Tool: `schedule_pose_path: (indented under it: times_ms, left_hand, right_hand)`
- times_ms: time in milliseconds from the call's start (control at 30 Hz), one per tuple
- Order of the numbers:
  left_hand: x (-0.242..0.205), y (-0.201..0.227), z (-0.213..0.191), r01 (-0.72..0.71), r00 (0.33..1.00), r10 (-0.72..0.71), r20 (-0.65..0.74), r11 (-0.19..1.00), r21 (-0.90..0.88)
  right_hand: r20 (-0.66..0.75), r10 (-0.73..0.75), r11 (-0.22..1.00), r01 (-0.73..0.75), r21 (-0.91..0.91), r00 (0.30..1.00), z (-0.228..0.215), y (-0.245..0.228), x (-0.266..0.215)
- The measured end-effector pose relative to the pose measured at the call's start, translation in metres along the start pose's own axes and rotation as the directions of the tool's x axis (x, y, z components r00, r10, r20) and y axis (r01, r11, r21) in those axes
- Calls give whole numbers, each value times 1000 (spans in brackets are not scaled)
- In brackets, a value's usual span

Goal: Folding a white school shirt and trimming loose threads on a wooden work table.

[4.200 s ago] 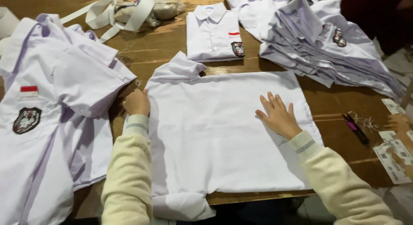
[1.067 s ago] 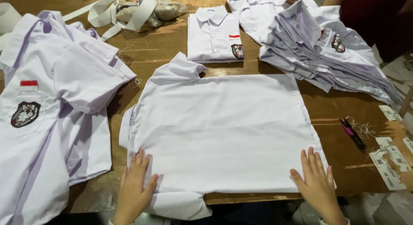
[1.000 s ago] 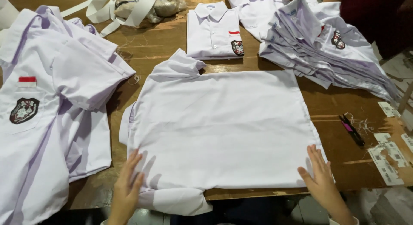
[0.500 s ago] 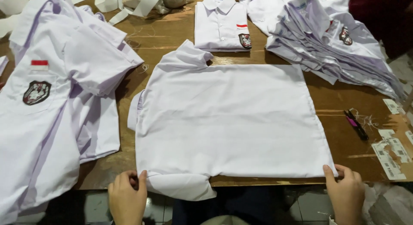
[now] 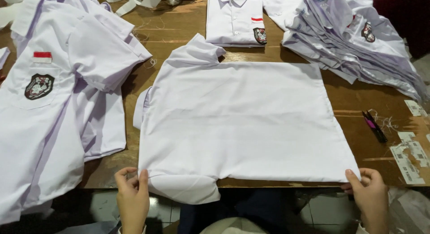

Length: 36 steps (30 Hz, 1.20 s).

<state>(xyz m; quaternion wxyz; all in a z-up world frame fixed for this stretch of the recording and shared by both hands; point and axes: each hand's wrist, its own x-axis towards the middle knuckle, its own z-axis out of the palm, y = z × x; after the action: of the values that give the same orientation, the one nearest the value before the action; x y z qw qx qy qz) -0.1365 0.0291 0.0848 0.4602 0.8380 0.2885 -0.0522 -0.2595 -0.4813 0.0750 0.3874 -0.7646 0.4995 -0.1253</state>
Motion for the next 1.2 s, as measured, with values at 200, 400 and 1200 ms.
schedule_pose_path:
  times_ms: [200, 400, 1200]
  left_hand:
    - [11, -27, 13, -32, 995, 37, -92, 998, 51]
    - [36, -72, 27, -183, 965, 180, -192, 983, 2]
    - [50, -59, -17, -897, 383, 922, 56, 357, 260]
  right_hand:
    - [31, 8, 977, -15, 211, 999, -3, -14, -15]
    - [105, -42, 955, 9, 298, 994, -13, -3, -12]
    - [198, -871, 420, 890, -176, 450, -25, 67, 68]
